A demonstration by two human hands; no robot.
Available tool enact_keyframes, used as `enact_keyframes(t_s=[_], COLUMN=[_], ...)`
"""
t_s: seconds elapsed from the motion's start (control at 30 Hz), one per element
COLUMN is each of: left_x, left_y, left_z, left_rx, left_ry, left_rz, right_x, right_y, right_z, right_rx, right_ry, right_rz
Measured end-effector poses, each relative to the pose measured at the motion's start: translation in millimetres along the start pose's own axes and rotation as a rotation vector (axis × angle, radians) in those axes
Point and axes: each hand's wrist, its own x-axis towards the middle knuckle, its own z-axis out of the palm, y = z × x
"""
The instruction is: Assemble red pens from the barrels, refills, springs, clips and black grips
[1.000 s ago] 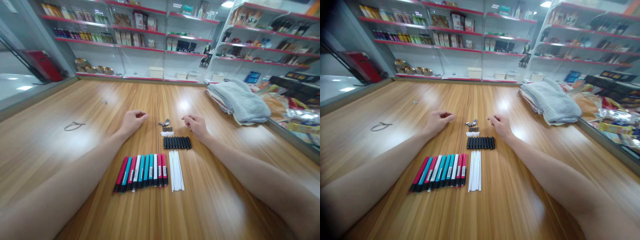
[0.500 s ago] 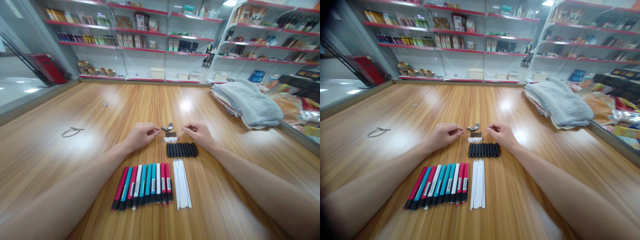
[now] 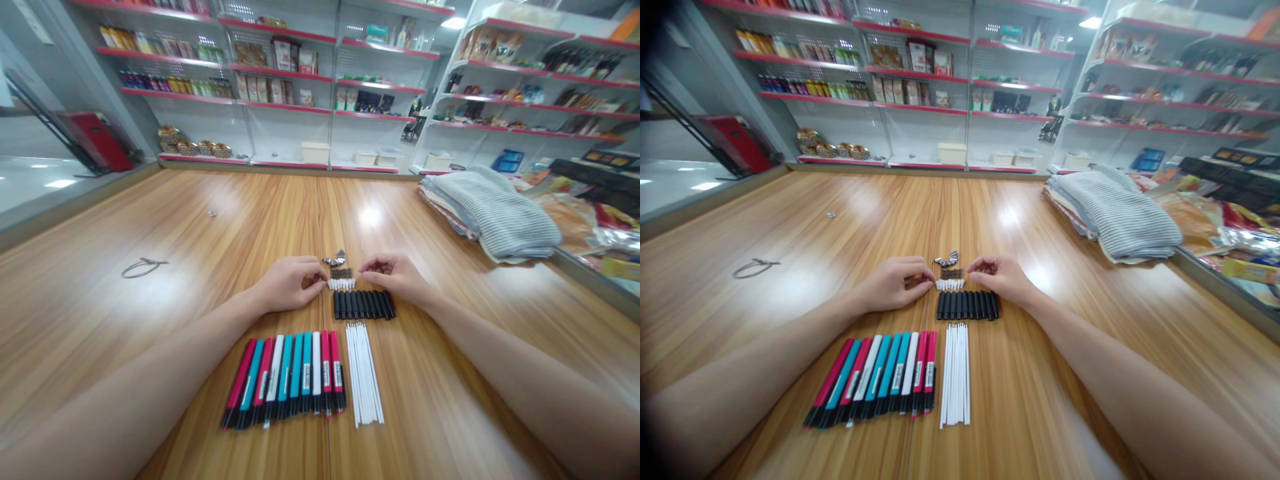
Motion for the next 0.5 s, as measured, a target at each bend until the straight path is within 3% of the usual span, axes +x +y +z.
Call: enact_keyframes(t_s=[0.17, 0.23, 0.3, 0.33, 0.4, 0.5], left_x=[-1, -2, -1, -1, 0, 2], left_y=[0, 1, 1, 1, 1, 1], left_z=[-1.2, -1.1, -0.6, -0.3, 0.2, -0.6], left_rx=[-0.019, -0.028, -0.028, -0.024, -0.017, -0.090], left_ry=[0.012, 0.026, 0.050, 0.074, 0.135, 0.180], left_rz=[0.001, 0.002, -0.002, -0.011, -0.049, -0.142], right_x=[-6, -7, -8, -7, -3, 10], right_y=[-7, -11, -11, -9, -3, 7], right_z=[-19, -30, -37, -38, -33, -18], right_rx=[0.087, 0.060, 0.028, 0.017, 0.007, -0.002], right_ry=[-0.230, -0.355, -0.388, -0.332, -0.102, 0.180], right_rz=[-0.029, 0.020, 0.095, 0.129, 0.168, 0.146])
